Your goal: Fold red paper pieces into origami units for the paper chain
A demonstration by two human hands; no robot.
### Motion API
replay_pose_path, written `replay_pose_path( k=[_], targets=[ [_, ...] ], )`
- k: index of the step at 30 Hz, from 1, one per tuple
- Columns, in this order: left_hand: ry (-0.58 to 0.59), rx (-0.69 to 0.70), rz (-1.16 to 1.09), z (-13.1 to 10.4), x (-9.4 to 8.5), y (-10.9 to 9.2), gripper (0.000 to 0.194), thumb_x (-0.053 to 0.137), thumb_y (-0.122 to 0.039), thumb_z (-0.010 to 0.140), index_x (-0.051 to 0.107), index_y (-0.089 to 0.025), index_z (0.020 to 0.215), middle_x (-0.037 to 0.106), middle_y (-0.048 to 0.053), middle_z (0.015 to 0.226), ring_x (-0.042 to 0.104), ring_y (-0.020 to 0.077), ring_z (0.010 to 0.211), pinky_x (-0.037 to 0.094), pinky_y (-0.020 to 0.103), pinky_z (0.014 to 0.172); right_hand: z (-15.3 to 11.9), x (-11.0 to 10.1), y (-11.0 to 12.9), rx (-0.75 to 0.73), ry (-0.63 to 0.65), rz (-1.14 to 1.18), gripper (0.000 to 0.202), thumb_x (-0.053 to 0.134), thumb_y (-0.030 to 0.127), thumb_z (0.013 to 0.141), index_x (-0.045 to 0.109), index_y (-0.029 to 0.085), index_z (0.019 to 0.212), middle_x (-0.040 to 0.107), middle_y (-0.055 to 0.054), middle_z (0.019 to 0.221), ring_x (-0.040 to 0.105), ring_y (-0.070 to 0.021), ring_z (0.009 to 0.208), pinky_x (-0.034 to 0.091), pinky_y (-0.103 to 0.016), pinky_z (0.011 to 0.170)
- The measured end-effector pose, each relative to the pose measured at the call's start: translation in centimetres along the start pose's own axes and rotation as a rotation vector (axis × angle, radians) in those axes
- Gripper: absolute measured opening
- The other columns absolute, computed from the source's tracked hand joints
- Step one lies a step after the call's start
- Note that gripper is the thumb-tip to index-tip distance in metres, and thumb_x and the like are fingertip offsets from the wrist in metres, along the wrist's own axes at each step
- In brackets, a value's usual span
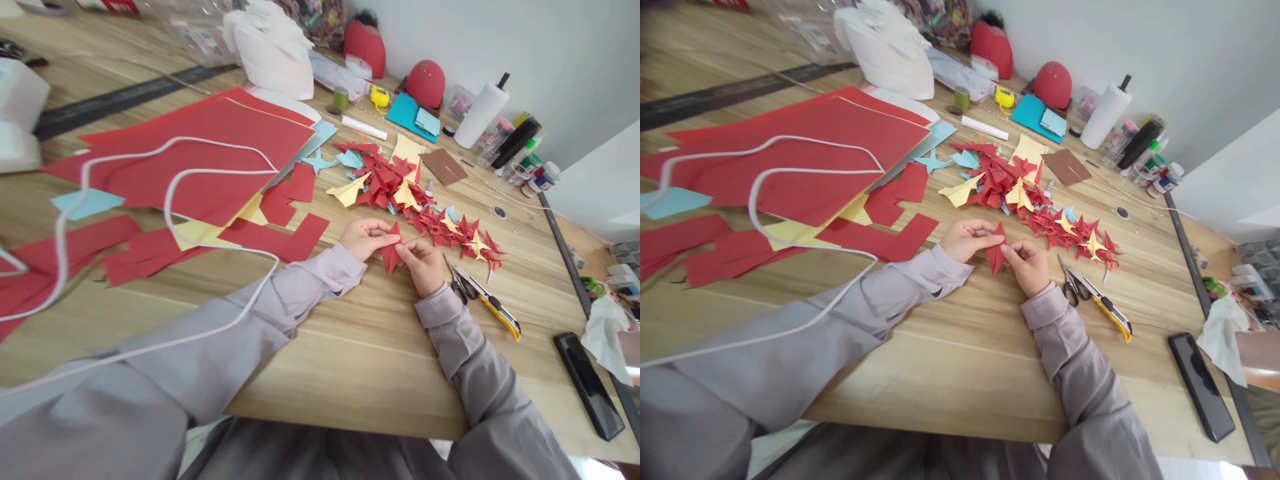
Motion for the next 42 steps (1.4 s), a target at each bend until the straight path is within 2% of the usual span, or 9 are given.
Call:
replay_pose_path(
  k=[9,19,23,26,28,30,32,37,42],
  targets=[
    [-0.053,0.004,-0.088,0.0,-0.5,0.0,0.033,0.076,-0.036,0.047,0.064,-0.013,0.067,0.066,0.002,0.062,0.062,0.0153,0.063,0.049,0.03,0.065,0.0,0.4,0.2,-0.049,0.041,0.016,0.022,0.068,0.037,0.064,0.057,0.017,0.064,0.056,0.003,0.053,0.049,-0.0085,0.048,0.042,-0.023,0.05],
    [-0.076,0.005,-0.05,0.1,-1.0,0.2,0.027,0.07,-0.038,0.057,0.06,-0.013,0.058,0.062,0.0,0.054,0.055,0.0104,0.05,0.045,0.023,0.051,-0.1,0.9,0.6,-0.109,0.106,-0.039,0.016,0.067,0.033,0.066,0.061,0.018,0.067,0.06,0.001,0.06,0.052,-0.0103,0.055,0.044,-0.025,0.056],
    [-0.107,0.042,-0.053,0.1,-1.2,-0.1,0.028,0.069,-0.038,0.058,0.059,-0.012,0.056,0.058,-0.002,0.052,0.052,0.0087,0.048,0.043,0.022,0.051,-0.1,0.7,0.4,-0.047,0.075,0.036,0.019,0.067,0.035,0.065,0.06,0.017,0.067,0.058,0.002,0.055,0.051,-0.0089,0.05,0.043,-0.023,0.052],
    [-0.091,0.07,-0.124,0.3,-1.1,-0.1,0.028,0.069,-0.035,0.058,0.062,-0.012,0.073,0.063,0.002,0.066,0.057,0.0118,0.06,0.046,0.025,0.057,0.0,0.0,-0.2,0.02,0.006,0.101,0.022,0.066,0.037,0.065,0.059,0.016,0.067,0.056,0.004,0.05,0.049,-0.0072,0.045,0.041,-0.021,0.047],
    [-0.084,0.107,-0.151,0.4,-1.1,-0.3,0.04,0.071,-0.028,0.056,0.061,-0.015,0.092,0.064,0.003,0.078,0.058,0.0123,0.067,0.047,0.024,0.06,0.1,-0.6,-0.7,0.044,-0.049,0.131,0.023,0.065,0.038,0.067,0.058,0.016,0.067,0.055,0.005,0.048,0.047,-0.0066,0.042,0.04,-0.02,0.044],
    [-0.045,0.13,-0.15,0.5,-0.7,-0.4,0.055,0.071,-0.022,0.055,0.055,-0.019,0.108,0.063,0.002,0.083,0.058,0.0117,0.066,0.047,0.023,0.057,0.3,-1.2,-1.0,0.045,-0.09,0.154,0.023,0.063,0.038,0.068,0.058,0.016,0.067,0.055,0.005,0.047,0.047,-0.0062,0.041,0.038,-0.019,0.042],
    [0.006,0.134,-0.127,0.4,-0.2,-0.4,0.056,0.069,-0.022,0.058,0.053,-0.021,0.112,0.063,0.002,0.082,0.057,0.0114,0.061,0.047,0.023,0.052,0.3,-1.4,-1.1,0.037,-0.103,0.169,0.022,0.063,0.037,0.069,0.057,0.016,0.067,0.054,0.005,0.047,0.046,-0.0059,0.04,0.037,-0.018,0.041],
    [0.045,0.098,0.041,0.0,0.4,-0.2,0.017,0.063,-0.02,0.062,0.069,-0.013,0.077,0.065,0.004,0.07,0.054,0.0095,0.048,0.046,0.024,0.048,0.4,-1.4,-1.1,0.029,-0.096,0.2,0.021,0.062,0.036,0.07,0.057,0.017,0.067,0.054,0.006,0.047,0.045,-0.0055,0.04,0.036,-0.018,0.04],
    [0.045,0.013,-0.002,-0.4,0.7,0.1,0.017,0.067,-0.016,0.057,0.069,-0.013,0.074,0.065,0.002,0.059,0.055,0.01,0.046,0.049,0.025,0.05,0.3,-1.4,-1.1,0.033,-0.112,0.188,0.021,0.063,0.037,0.068,0.059,0.016,0.069,0.054,0.006,0.047,0.045,-0.006,0.04,0.036,-0.019,0.039]
  ],
)
Point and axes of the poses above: each hand's wrist, its own z-axis towards the middle knuckle, its own x-axis out of the palm, y = z × x, the point moved 10 cm from there along z, towards the middle knuckle
